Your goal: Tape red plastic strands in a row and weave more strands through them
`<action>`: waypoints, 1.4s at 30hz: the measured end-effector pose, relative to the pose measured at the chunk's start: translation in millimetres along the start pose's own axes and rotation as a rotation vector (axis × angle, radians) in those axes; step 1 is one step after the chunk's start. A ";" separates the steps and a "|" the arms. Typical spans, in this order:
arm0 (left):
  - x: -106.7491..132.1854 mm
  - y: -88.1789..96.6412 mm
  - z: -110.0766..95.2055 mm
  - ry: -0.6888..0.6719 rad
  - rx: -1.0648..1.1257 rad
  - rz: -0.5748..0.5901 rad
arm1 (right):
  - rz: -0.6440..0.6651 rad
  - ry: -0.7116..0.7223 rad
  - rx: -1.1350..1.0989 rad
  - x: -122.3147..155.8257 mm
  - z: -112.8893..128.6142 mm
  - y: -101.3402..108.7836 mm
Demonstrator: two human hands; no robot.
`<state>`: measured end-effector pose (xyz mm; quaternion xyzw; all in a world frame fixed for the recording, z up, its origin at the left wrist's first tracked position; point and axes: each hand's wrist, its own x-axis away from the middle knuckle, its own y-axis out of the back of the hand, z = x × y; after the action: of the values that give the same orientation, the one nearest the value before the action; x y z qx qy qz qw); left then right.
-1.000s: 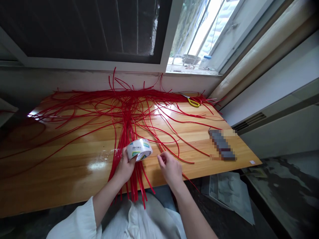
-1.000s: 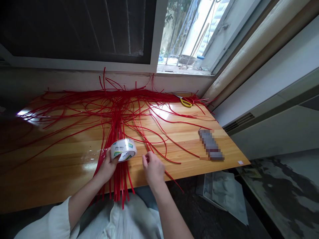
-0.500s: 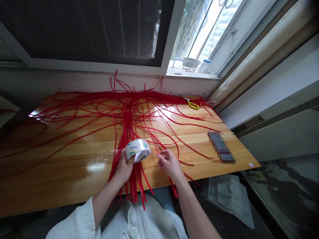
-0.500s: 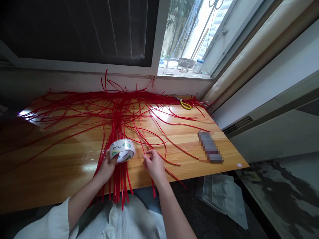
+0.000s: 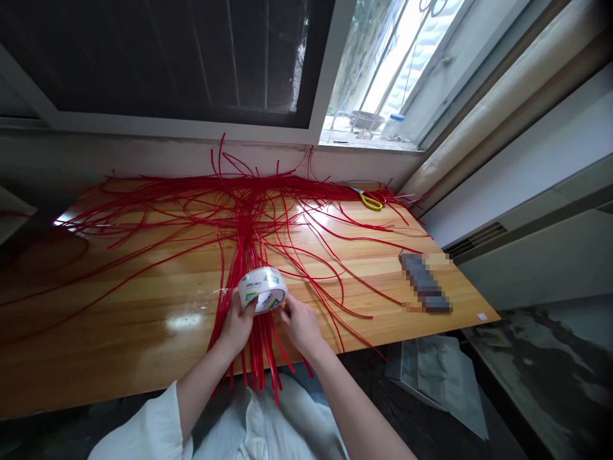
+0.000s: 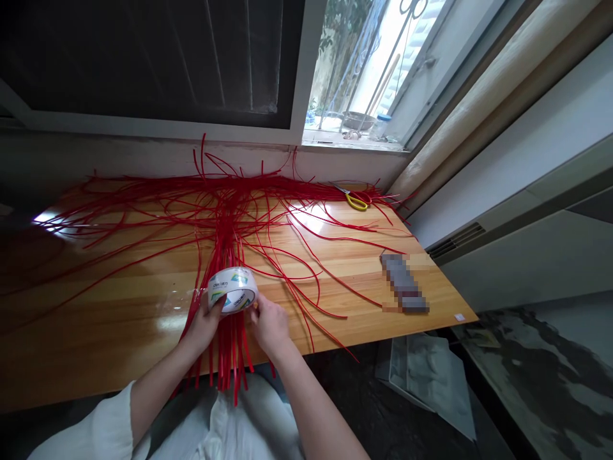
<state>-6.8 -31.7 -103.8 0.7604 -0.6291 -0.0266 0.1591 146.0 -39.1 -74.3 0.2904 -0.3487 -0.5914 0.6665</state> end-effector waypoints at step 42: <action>6.4 -0.6 3.4 -0.080 0.079 0.014 | -0.128 -0.054 -0.162 16.7 -0.1 -23.7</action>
<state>-5.8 -38.6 -106.1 0.7601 -0.6407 -0.0308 0.1038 133.1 -58.8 -91.3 0.2413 -0.2986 -0.6665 0.6391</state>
